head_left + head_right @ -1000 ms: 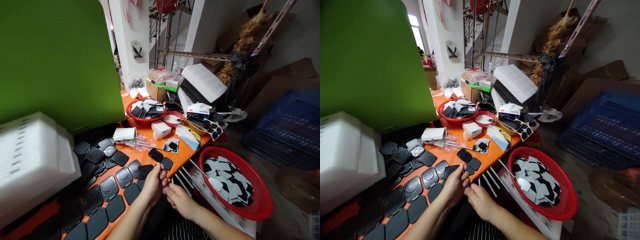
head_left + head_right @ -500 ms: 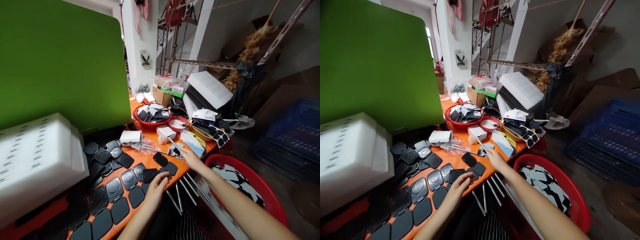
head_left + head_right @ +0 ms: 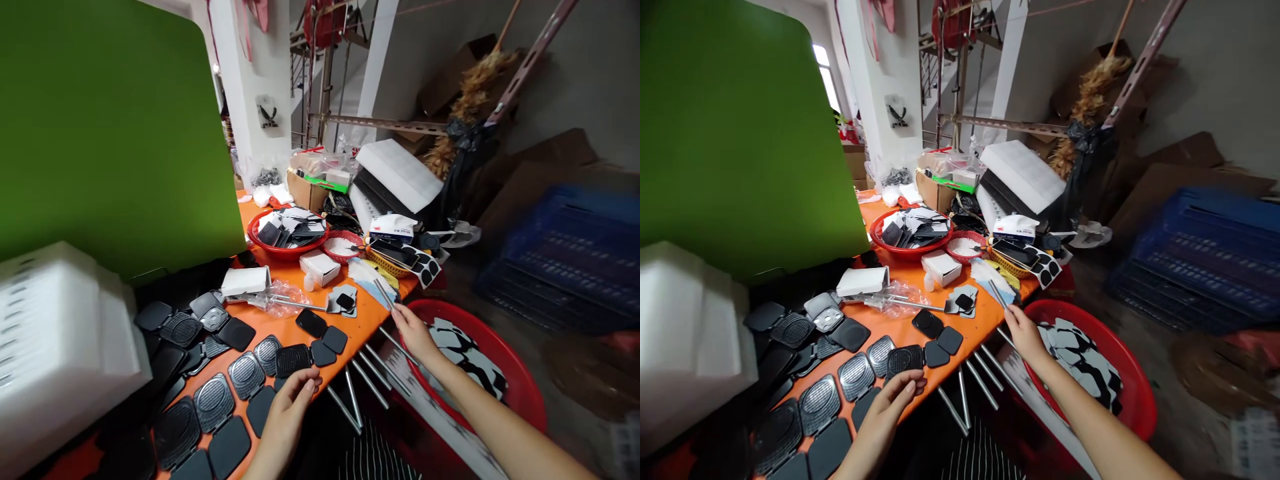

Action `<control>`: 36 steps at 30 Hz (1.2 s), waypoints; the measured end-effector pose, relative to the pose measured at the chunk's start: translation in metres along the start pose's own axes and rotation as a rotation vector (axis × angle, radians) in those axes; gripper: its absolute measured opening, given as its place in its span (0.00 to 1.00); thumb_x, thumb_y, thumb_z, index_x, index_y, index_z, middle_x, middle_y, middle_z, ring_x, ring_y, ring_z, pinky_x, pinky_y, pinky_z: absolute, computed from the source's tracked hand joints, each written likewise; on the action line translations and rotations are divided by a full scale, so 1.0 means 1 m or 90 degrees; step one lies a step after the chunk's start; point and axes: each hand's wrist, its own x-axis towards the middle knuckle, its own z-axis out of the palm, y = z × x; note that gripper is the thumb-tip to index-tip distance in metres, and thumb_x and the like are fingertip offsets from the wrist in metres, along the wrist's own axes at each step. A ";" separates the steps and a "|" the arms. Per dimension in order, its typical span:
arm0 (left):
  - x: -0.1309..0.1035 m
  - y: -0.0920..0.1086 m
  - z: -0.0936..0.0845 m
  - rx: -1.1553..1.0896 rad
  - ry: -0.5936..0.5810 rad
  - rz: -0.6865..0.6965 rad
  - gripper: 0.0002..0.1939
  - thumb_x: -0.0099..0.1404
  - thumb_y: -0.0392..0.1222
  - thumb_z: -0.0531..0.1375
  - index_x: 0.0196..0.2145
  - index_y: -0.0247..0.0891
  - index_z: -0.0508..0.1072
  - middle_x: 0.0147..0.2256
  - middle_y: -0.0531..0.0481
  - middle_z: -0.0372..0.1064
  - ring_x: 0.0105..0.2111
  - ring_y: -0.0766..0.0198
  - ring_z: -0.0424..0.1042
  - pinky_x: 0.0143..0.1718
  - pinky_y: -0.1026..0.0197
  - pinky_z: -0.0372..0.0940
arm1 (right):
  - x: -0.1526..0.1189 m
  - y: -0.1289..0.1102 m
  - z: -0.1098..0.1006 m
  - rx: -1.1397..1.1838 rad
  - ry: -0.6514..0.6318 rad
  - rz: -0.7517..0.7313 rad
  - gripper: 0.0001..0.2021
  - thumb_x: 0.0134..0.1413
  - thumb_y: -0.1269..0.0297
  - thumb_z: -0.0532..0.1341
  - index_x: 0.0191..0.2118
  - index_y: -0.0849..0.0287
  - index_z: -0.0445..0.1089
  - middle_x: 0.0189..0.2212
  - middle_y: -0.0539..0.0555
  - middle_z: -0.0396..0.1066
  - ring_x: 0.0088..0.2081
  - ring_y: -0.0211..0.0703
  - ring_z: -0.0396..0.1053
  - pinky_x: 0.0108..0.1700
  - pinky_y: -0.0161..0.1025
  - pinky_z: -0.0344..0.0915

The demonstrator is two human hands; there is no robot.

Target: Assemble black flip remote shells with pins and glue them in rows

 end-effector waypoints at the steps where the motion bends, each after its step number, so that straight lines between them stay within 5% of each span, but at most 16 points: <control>1: 0.001 -0.001 0.002 -0.012 -0.002 -0.011 0.25 0.44 0.60 0.66 0.34 0.39 0.77 0.36 0.45 0.75 0.42 0.52 0.71 0.50 0.52 0.62 | -0.011 0.015 -0.013 -0.030 0.008 0.019 0.18 0.52 0.52 0.54 0.43 0.57 0.71 0.43 0.59 0.73 0.47 0.54 0.68 0.50 0.48 0.62; 6: 0.005 -0.008 0.012 -0.033 -0.024 -0.034 0.26 0.41 0.61 0.67 0.32 0.39 0.77 0.34 0.46 0.75 0.41 0.52 0.72 0.49 0.52 0.63 | -0.041 0.062 -0.053 -0.177 0.003 0.130 0.20 0.52 0.54 0.51 0.42 0.60 0.72 0.42 0.61 0.73 0.46 0.55 0.69 0.48 0.48 0.63; 12: 0.002 -0.013 0.016 -0.013 -0.039 -0.045 0.28 0.39 0.63 0.67 0.32 0.38 0.77 0.34 0.46 0.75 0.40 0.51 0.72 0.49 0.51 0.62 | -0.036 0.054 -0.054 -0.260 -0.021 0.128 0.21 0.55 0.55 0.50 0.46 0.61 0.71 0.44 0.60 0.73 0.47 0.52 0.69 0.48 0.44 0.63; 16: -0.003 -0.015 0.013 -0.008 -0.014 -0.053 0.29 0.37 0.64 0.67 0.31 0.38 0.77 0.34 0.45 0.75 0.40 0.50 0.72 0.49 0.50 0.62 | -0.007 0.036 -0.051 -0.394 -0.030 0.032 0.20 0.60 0.58 0.47 0.50 0.59 0.68 0.46 0.58 0.71 0.46 0.48 0.69 0.46 0.39 0.63; 20: -0.006 -0.022 0.008 -0.003 0.004 -0.065 0.29 0.37 0.64 0.67 0.32 0.38 0.77 0.34 0.45 0.75 0.41 0.50 0.71 0.49 0.51 0.63 | 0.050 0.017 -0.044 -0.442 -0.019 -0.008 0.19 0.62 0.60 0.46 0.53 0.58 0.66 0.49 0.59 0.68 0.47 0.50 0.67 0.45 0.40 0.62; 26: -0.003 -0.043 0.006 -0.013 -0.007 -0.067 0.30 0.40 0.64 0.67 0.34 0.37 0.77 0.36 0.44 0.75 0.42 0.51 0.71 0.49 0.53 0.62 | 0.126 0.004 0.009 -0.451 -0.053 -0.066 0.16 0.58 0.67 0.51 0.49 0.54 0.70 0.43 0.57 0.70 0.43 0.46 0.67 0.44 0.38 0.60; 31: -0.003 -0.051 0.009 -0.011 0.003 -0.036 0.30 0.42 0.65 0.65 0.35 0.37 0.76 0.35 0.43 0.75 0.42 0.51 0.71 0.48 0.54 0.63 | 0.142 0.013 0.040 -0.414 -0.040 -0.080 0.15 0.53 0.70 0.54 0.44 0.57 0.74 0.39 0.56 0.71 0.41 0.43 0.68 0.46 0.36 0.61; 36: -0.005 -0.040 0.001 0.031 -0.016 -0.045 0.30 0.45 0.64 0.64 0.37 0.37 0.75 0.38 0.44 0.74 0.43 0.51 0.70 0.50 0.53 0.61 | 0.134 0.027 0.022 -0.365 0.044 -0.063 0.19 0.56 0.70 0.47 0.47 0.60 0.72 0.43 0.59 0.71 0.45 0.46 0.68 0.48 0.40 0.62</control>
